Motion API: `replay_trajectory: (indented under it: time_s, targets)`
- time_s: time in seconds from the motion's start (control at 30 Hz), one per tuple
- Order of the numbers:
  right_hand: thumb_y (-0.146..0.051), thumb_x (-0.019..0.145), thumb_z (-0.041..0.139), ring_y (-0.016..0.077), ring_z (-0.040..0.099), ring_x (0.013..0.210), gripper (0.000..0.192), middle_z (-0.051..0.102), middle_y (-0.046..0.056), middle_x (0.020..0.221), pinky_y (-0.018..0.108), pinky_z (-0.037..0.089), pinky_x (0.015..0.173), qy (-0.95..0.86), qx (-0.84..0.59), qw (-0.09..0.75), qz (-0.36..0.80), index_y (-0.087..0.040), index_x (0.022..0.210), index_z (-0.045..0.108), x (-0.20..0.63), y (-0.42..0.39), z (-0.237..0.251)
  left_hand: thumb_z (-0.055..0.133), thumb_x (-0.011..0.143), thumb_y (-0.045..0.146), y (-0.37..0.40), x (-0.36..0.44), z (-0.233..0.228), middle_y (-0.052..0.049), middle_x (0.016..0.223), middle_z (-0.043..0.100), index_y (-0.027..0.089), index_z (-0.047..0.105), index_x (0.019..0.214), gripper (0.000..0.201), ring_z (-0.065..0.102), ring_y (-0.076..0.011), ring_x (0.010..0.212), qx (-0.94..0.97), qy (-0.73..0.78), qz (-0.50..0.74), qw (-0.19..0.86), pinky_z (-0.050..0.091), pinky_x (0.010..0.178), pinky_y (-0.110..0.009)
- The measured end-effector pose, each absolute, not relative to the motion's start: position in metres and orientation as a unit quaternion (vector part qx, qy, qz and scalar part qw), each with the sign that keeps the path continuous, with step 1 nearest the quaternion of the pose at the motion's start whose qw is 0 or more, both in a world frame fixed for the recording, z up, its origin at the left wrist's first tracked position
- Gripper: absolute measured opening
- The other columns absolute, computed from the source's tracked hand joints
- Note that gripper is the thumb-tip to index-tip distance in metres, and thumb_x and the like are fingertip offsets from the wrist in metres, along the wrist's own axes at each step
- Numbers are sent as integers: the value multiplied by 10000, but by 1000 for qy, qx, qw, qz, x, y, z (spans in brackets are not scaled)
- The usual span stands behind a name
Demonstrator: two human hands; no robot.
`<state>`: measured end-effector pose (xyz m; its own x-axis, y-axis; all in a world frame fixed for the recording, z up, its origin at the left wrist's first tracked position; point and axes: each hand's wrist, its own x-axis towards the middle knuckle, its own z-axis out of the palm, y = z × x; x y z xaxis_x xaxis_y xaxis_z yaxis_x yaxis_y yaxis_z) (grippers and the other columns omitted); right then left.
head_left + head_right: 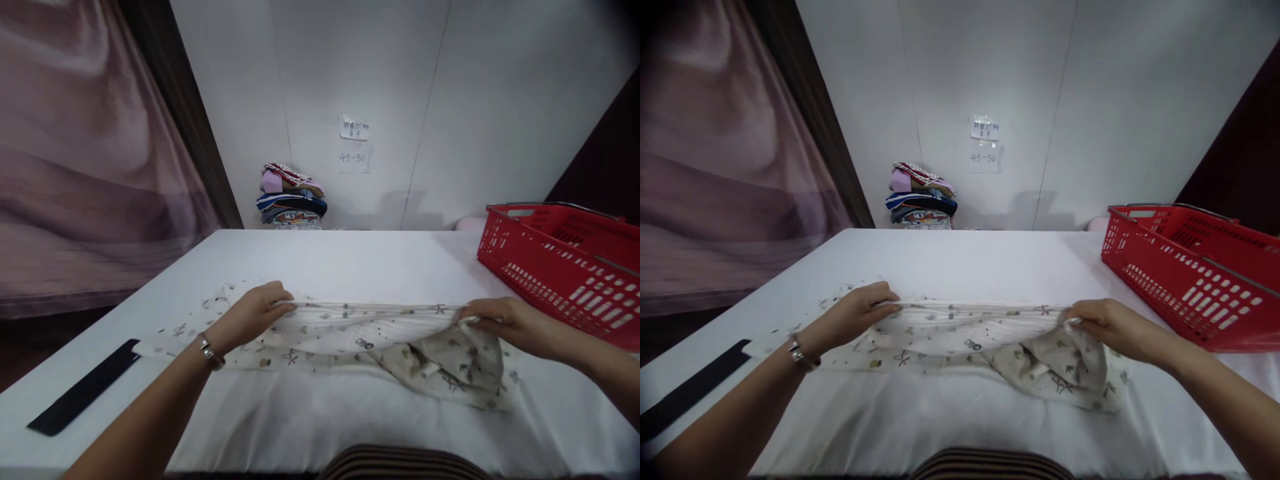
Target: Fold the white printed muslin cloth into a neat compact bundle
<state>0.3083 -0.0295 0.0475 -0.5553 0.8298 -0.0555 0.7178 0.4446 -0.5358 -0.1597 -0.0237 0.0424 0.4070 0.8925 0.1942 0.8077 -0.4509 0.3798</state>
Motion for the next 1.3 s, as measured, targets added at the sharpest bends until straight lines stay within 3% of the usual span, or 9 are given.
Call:
replay_trajectory:
  time_s: [0.17, 0.3, 0.43, 0.57, 0.73, 0.83, 0.97, 1.13, 1.3]
  targets:
    - [-381, 865, 465, 172, 624, 912, 378, 699, 44, 984, 238, 440, 838, -844, -466, 104, 243, -119, 1018, 692, 302, 14, 81, 399, 877, 422, 36, -145, 63, -39, 891, 604, 183, 568, 868, 293, 555, -162, 805, 829, 524, 197, 12, 421, 738, -270]
    - [-380, 779, 471, 153, 634, 868, 482, 708, 80, 916, 179, 428, 747, -806, -581, 102, 49, 1, 975, 692, 302, 73, 165, 337, 906, 421, 100, -124, 145, -54, 858, 610, 138, 571, 923, 368, 572, -200, 864, 797, 559, 190, -127, 423, 782, -321]
    - [-358, 699, 6, 176, 517, 1013, 817, 626, 150, 1007, 189, 348, 671, -755, -591, 224, -173, 229, 826, 560, 306, 102, 267, 343, 891, 451, 127, -107, 258, -49, 965, 608, 168, 565, 1015, 380, 548, -317, 1051, 708, 580, 301, -267, 402, 835, -443]
    - [-353, 653, 23, 143, 508, 968, 808, 628, 105, 968, 209, 347, 663, -752, -518, 311, -264, 234, 878, 531, 314, 82, 298, 281, 886, 509, 109, -105, 311, 10, 1110, 567, 235, 526, 1120, 436, 466, -323, 1176, 690, 525, 371, -333, 346, 912, -462]
    - [-428, 772, 430, 95, 592, 807, 601, 687, 38, 829, 159, 370, 681, -793, -533, 292, -34, 59, 1081, 600, 324, 41, 220, 286, 887, 513, 86, -123, 240, -24, 957, 577, 176, 550, 1122, 488, 560, -305, 1052, 734, 536, 282, -307, 397, 854, -423]
    - [-354, 849, 465, 110, 607, 853, 396, 693, 41, 932, 183, 426, 763, -839, -478, 219, 139, -67, 1041, 658, 323, 23, 158, 345, 867, 466, 78, -141, 159, 4, 920, 654, 282, 581, 1075, 365, 616, -229, 857, 789, 535, 233, -189, 458, 789, -329]
    - [-326, 869, 466, 149, 612, 926, 307, 684, 34, 1005, 244, 447, 841, -841, -438, 131, 290, -161, 1019, 677, 314, 14, 96, 376, 862, 468, 60, -154, 59, 8, 946, 682, 256, 615, 949, 331, 605, -213, 844, 820, 546, 172, 11, 446, 750, -279]
    - [-296, 847, 479, 175, 616, 937, 287, 686, 16, 1015, 279, 452, 860, -838, -400, 57, 366, -216, 1030, 686, 302, 15, 56, 375, 845, 426, 36, -149, -16, -24, 928, 667, 215, 616, 909, 327, 589, -187, 840, 797, 553, 59, 236, 426, 742, -261]
    - [-230, 840, 475, 168, 617, 920, 285, 688, 6, 1014, 267, 457, 834, -856, -384, 28, 345, -249, 1039, 679, 295, 10, 51, 411, 796, 378, 26, -141, -41, -18, 847, 648, 188, 613, 824, 278, 581, -177, 802, 779, 560, 9, 283, 418, 715, -259]
